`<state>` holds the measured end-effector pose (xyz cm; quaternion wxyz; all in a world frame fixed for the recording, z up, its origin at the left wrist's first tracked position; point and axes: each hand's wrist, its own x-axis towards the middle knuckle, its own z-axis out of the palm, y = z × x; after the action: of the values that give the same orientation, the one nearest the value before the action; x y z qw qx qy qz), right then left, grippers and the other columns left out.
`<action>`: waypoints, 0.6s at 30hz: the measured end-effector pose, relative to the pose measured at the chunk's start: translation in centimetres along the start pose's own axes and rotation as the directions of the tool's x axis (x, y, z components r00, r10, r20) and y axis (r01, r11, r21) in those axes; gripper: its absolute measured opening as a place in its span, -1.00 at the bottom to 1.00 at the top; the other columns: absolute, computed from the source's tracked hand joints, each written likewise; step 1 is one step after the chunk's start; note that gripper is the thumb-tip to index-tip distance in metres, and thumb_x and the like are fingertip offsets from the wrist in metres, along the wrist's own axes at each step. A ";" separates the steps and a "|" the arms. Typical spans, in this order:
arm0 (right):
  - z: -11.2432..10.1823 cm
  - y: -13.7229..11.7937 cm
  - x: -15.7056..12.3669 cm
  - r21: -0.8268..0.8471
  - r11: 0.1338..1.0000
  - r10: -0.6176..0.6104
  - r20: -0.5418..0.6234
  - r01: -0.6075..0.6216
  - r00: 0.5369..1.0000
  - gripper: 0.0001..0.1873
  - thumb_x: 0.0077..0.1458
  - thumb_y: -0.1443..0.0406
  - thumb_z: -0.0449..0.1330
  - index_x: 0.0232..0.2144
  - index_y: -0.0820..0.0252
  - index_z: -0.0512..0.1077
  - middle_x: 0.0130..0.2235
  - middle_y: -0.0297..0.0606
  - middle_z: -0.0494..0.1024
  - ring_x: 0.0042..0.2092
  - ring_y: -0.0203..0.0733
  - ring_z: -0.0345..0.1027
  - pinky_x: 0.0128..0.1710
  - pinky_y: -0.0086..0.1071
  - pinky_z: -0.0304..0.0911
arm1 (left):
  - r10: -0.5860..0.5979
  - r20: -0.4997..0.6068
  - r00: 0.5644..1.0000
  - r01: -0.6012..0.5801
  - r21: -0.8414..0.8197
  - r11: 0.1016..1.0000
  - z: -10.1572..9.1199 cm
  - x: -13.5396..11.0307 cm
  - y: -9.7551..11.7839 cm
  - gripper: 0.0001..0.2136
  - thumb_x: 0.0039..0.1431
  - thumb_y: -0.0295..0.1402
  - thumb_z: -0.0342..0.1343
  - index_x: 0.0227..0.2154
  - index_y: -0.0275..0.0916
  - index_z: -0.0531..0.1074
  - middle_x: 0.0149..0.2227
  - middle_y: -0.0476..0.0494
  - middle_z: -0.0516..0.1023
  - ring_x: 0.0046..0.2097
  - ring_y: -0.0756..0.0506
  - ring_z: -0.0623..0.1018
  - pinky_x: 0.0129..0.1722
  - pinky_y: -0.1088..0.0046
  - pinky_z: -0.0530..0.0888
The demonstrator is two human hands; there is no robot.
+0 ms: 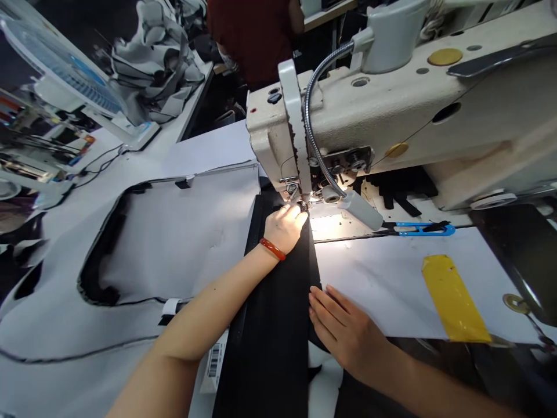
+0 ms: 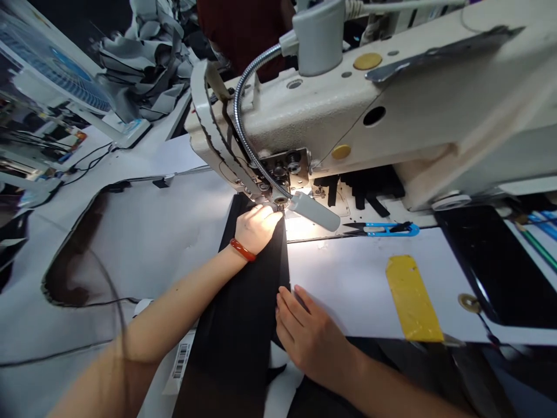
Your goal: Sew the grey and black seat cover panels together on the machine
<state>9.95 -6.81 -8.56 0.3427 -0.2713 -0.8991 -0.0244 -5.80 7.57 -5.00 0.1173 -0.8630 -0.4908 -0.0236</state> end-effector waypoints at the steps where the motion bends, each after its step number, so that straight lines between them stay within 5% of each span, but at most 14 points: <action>1: -0.1 0.0 0.0 0.018 1.000 0.020 -0.002 -0.020 1.000 -0.75 0.09 0.56 -0.01 -0.30 0.44 0.47 -0.18 0.00 0.54 -0.03 -0.01 0.38 -0.05 -0.16 0.35 | -0.007 0.023 1.000 0.007 0.000 1.000 -0.2 -0.1 0.1 -0.76 0.23 -0.48 -0.12 -0.33 -0.25 0.48 -0.39 -0.14 0.47 -0.27 -0.08 0.43 -0.38 0.45 0.32; 8: -0.1 0.9 0.7 0.001 0.998 0.065 -0.007 -0.065 0.998 -0.72 0.10 0.57 -0.02 -0.34 0.38 0.48 -0.19 -0.04 0.56 -0.03 -0.04 0.40 -0.06 -0.21 0.36 | -0.034 0.171 0.985 0.035 -0.003 0.999 -0.6 0.2 0.2 -0.76 0.23 -0.48 -0.10 -0.17 -0.31 0.45 -0.24 -0.18 0.52 -0.13 -0.16 0.44 -0.24 0.38 0.40; 13: 0.1 2.4 1.0 -0.026 0.998 0.055 -0.010 -0.056 0.998 -0.68 0.09 0.57 -0.05 -0.31 0.36 0.49 -0.18 -0.06 0.56 -0.02 -0.07 0.38 -0.05 -0.21 0.36 | -0.070 0.142 0.987 0.077 -0.044 0.996 -1.0 -0.4 1.3 -0.73 0.22 -0.45 -0.10 -0.11 -0.37 0.42 -0.01 -0.29 0.44 -0.08 -0.15 0.43 -0.09 0.33 0.41; 18: -0.7 2.1 0.5 -0.021 1.000 0.018 0.054 -0.016 0.998 -0.72 0.08 0.54 -0.02 -0.27 0.40 0.48 -0.13 0.02 0.52 0.00 -0.03 0.35 0.04 -0.10 0.27 | -0.269 0.267 0.925 0.285 -0.024 0.958 -3.7 -2.8 4.1 -0.52 0.04 -0.23 0.12 -0.01 -0.40 0.32 -0.06 -0.38 0.41 -0.08 -0.28 0.41 -0.23 0.24 0.47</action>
<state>11.10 -4.93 -8.04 0.3158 -0.2829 -0.9054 -0.0233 -3.50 2.42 -2.58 0.0201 -0.7838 -0.6179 0.0588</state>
